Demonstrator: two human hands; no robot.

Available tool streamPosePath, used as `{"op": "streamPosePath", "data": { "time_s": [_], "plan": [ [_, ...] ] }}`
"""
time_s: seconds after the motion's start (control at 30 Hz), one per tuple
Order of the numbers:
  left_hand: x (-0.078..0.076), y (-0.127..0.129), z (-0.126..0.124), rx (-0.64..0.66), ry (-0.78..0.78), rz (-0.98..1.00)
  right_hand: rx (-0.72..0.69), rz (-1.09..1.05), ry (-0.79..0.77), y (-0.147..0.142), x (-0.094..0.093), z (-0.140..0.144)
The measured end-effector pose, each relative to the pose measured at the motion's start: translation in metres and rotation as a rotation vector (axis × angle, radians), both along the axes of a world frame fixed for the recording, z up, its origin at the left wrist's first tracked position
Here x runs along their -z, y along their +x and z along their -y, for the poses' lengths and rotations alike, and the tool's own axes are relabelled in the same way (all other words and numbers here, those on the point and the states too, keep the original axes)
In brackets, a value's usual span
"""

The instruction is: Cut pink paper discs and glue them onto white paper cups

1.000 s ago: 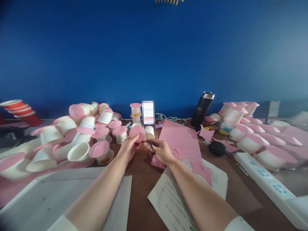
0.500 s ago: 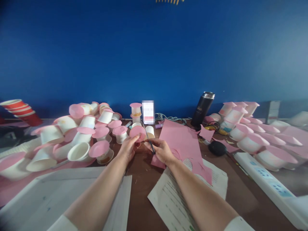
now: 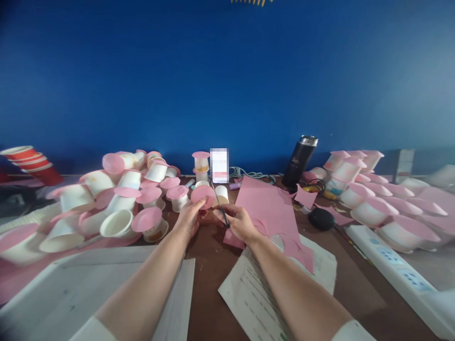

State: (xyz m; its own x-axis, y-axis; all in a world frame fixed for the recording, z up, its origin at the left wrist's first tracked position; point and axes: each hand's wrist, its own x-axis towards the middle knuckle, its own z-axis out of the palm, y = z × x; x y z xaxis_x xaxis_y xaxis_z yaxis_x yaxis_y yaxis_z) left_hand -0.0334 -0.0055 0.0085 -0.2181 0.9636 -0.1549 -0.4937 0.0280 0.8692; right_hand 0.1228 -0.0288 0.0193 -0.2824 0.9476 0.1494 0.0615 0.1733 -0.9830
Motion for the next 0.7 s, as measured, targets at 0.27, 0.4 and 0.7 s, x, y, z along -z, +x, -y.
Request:
{"op": "streamPosePath", "data": {
  "time_s": [0.27, 0.4, 0.7],
  "plan": [
    [-0.0017, -0.0002, 0.0011, 0.022, 0.004, -0.033, 0.007, -0.009, -0.001, -0.0006, -0.0003, 0.0000],
    [-0.0027, 0.0001, 0.0013, 0.028, 0.001, -0.029, 0.016, 0.008, 0.020, -0.0003, 0.0011, -0.0012],
    [-0.0028, -0.0005, 0.0009, 0.028, -0.003, -0.019, 0.001, -0.029, -0.014, -0.0015, -0.0013, 0.0005]
  ]
}}
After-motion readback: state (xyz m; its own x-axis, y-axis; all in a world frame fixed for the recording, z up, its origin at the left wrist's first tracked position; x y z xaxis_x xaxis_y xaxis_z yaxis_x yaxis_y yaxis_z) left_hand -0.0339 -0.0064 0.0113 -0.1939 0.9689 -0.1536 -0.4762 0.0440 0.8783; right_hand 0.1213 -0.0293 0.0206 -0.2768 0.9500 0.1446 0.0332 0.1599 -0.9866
